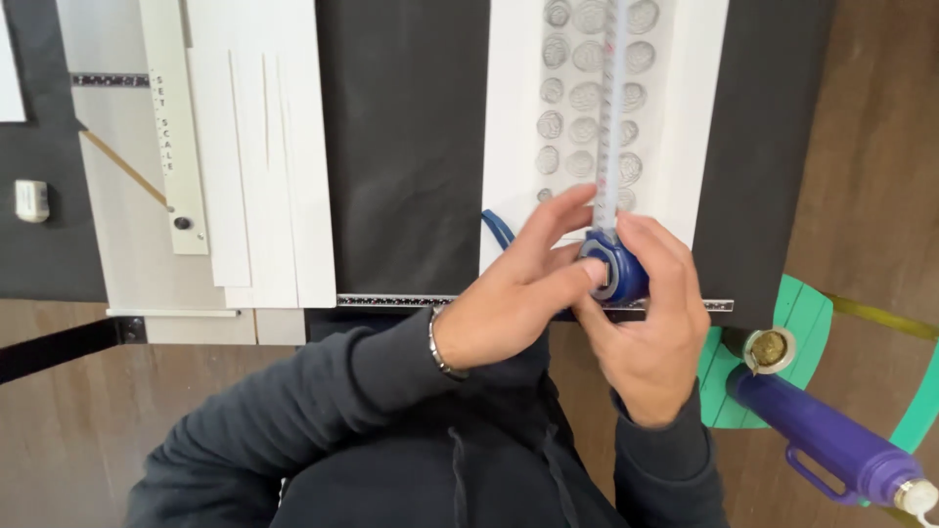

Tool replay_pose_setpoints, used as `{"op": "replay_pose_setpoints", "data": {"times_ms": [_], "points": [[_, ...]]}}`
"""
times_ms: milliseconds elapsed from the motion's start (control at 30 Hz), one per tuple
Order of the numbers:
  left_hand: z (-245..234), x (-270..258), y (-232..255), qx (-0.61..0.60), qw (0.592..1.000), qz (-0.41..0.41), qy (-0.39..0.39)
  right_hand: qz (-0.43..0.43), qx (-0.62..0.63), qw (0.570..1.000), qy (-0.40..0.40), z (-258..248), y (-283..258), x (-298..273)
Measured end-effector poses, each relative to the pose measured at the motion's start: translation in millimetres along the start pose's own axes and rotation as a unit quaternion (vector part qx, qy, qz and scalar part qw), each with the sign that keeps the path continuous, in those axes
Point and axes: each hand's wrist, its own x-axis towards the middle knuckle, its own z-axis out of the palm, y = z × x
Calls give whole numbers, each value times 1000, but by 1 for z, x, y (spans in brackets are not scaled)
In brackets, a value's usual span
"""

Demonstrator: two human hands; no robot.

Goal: Measuring artwork and using a professional mat cutter to prepare a mat board for framing.

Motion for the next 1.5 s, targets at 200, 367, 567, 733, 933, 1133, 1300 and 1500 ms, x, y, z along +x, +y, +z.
{"op": "replay_pose_setpoints", "data": {"times_ms": [200,367,567,733,933,1133,1300,1500], "points": [[-37,0,38,319,946,50,-16,-12,-119,993,19,8,-2,5],[-82,17,73,584,802,125,8,3,-127,992,5,6,-3,4],[-122,52,91,758,621,200,-19,13,-146,989,1,5,-5,-3],[-137,81,89,781,593,191,-46,1,-174,985,3,7,-1,-3],[-142,114,84,779,588,214,-46,13,-184,983,-8,8,-1,0],[-133,154,78,780,556,278,-66,50,-206,977,-30,6,-3,5],[-130,203,56,812,482,322,-70,40,-218,974,-38,6,-2,7],[-136,216,46,825,478,292,-74,49,-209,975,-48,4,2,8]]}}
